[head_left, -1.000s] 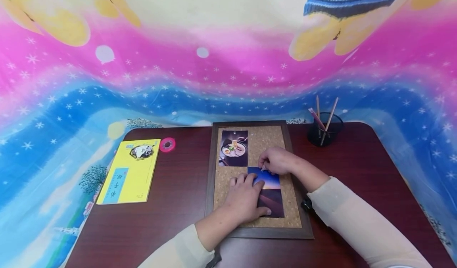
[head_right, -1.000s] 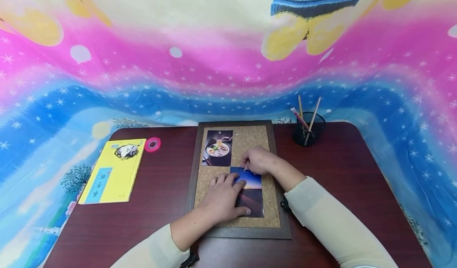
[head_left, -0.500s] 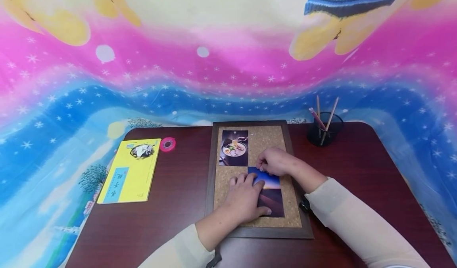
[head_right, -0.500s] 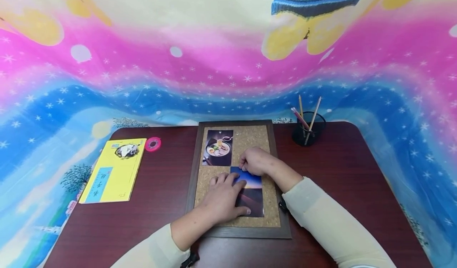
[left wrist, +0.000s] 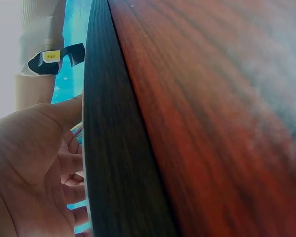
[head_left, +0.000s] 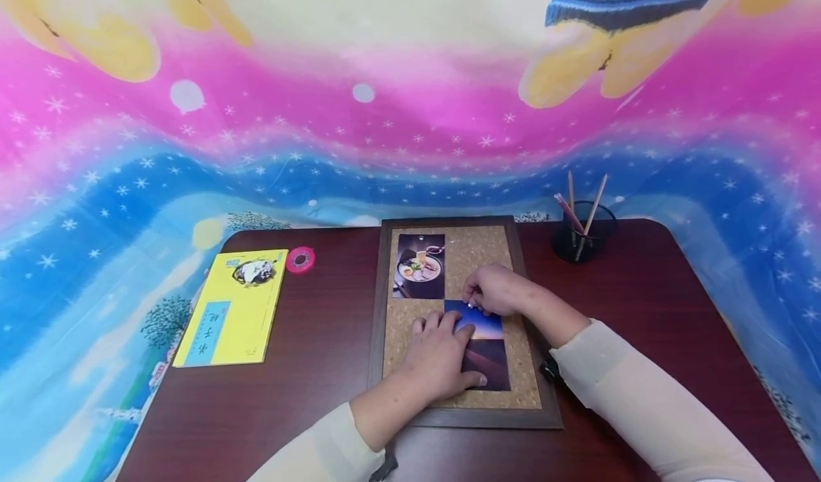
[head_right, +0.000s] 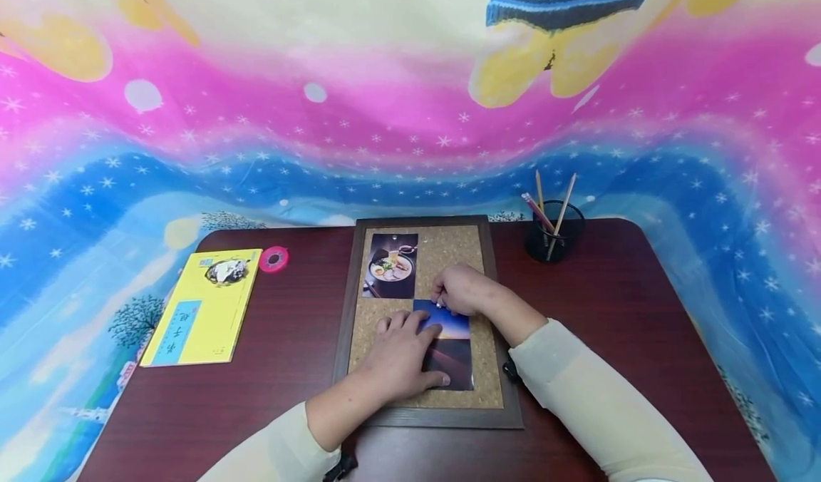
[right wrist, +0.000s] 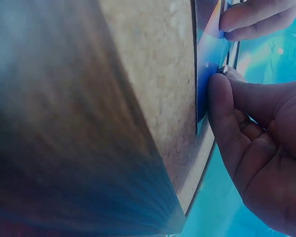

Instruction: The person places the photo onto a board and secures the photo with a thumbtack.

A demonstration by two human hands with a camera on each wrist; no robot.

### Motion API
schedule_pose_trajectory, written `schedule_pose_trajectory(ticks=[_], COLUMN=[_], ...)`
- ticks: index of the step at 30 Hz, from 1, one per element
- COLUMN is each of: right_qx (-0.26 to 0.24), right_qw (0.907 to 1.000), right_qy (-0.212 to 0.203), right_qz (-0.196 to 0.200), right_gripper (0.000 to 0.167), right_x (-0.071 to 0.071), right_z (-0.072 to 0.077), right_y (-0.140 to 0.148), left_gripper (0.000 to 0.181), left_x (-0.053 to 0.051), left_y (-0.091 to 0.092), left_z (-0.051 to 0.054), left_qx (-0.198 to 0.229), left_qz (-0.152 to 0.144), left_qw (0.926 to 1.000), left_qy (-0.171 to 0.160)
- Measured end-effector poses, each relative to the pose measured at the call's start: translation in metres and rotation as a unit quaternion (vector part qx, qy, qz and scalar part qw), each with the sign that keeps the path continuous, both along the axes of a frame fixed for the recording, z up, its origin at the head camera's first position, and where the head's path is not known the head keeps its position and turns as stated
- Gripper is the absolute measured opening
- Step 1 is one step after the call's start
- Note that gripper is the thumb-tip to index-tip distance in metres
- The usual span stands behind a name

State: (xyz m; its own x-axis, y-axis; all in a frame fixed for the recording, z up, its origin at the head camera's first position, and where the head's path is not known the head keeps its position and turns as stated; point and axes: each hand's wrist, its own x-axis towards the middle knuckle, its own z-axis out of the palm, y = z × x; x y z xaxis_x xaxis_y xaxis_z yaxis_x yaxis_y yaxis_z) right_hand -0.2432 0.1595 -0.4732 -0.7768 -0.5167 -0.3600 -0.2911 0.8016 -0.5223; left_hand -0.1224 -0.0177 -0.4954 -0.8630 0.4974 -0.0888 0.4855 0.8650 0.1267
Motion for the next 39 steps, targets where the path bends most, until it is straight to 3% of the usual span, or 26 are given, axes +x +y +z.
schedule_pose_trajectory(ticks=[19,31,39], right_qx=[-0.004,0.036,0.042], right_qw=[1.0000,0.9970,0.9971], right_qy=[0.003,0.064,0.060], right_qz=[-0.004,0.023,0.020], right_gripper=[0.014,0.015,0.015], right_x=[-0.001,0.003,0.002], right_z=[-0.003,0.000,0.002], right_y=[0.001,-0.007,-0.009], left_gripper=[0.087,0.087,0.087], left_x=[0.001,0.000,-0.003], left_y=[0.000,0.000,-0.003], left_z=[0.000,0.000,0.001], left_qx=[0.002,0.004,0.000], left_qz=[0.001,-0.003,-0.017], left_qw=[1.0000,1.0000,0.9999], left_qy=[-0.005,0.005,0.002])
